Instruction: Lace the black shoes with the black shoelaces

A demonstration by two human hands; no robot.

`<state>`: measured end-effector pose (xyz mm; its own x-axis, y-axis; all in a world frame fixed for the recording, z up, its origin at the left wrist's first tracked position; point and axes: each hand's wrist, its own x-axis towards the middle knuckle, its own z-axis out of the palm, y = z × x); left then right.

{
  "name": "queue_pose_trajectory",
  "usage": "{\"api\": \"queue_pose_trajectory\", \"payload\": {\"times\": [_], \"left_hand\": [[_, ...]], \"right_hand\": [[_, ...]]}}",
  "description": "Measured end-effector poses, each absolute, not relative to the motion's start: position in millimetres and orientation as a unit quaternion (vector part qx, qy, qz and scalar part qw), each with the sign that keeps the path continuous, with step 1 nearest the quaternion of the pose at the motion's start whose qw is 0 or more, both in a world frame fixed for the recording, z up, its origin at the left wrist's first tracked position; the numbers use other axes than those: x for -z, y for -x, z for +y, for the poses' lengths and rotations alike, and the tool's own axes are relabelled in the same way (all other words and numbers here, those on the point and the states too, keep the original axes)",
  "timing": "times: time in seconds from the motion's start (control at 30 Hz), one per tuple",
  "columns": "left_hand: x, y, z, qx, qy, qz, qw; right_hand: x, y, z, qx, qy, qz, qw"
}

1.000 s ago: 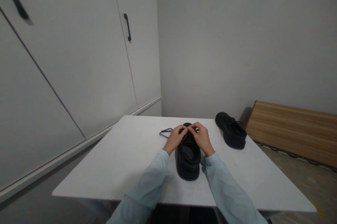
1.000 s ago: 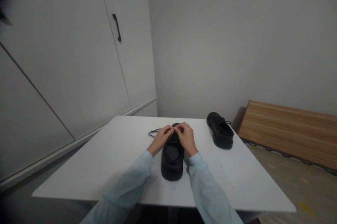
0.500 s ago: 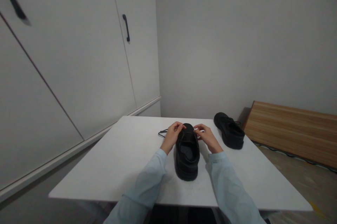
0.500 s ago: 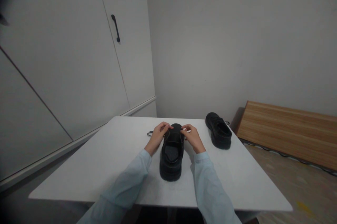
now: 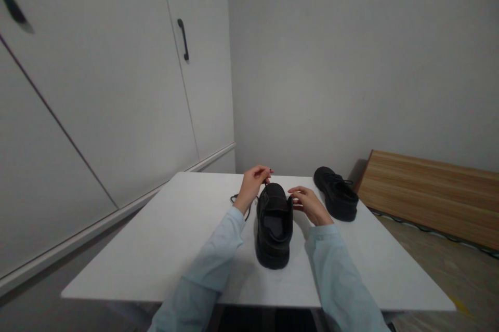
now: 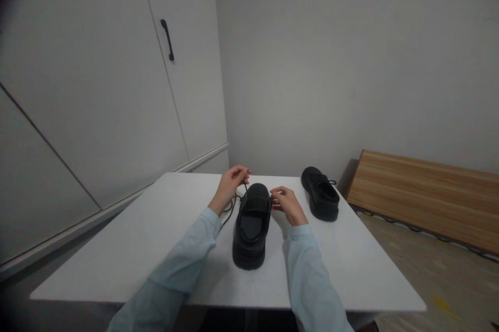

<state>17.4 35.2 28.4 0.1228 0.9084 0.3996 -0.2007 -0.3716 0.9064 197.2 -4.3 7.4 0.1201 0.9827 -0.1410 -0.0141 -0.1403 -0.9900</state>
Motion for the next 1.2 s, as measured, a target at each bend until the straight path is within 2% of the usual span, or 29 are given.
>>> {"api": "queue_pose_trajectory", "payload": {"times": [0.1,0.2,0.47,0.67,1.2], "left_hand": [[-42.4,-22.2,37.5,-0.569,-0.623,0.319,0.432],[-43.7,-30.3,37.8,-0.497,-0.704,0.354,0.364],[-8.5,-46.4,37.3,-0.381,-0.788,0.386,0.290],[-1.7,-53.1,35.0,-0.322,-0.818,0.431,0.202],[-4.5,-55.8,29.0,-0.310,-0.815,0.456,0.177]], "right_hand": [[-3.7,-201.8,-2.2,-0.520,0.548,-0.433,0.491],[2.5,-207.9,1.3,-0.535,0.529,-0.436,0.494],[11.5,-224.1,7.4,-0.592,0.485,-0.445,0.466],[10.2,-224.9,6.1,-0.605,0.480,-0.435,0.464],[13.2,-220.6,5.4,-0.590,0.490,-0.469,0.438]]}}
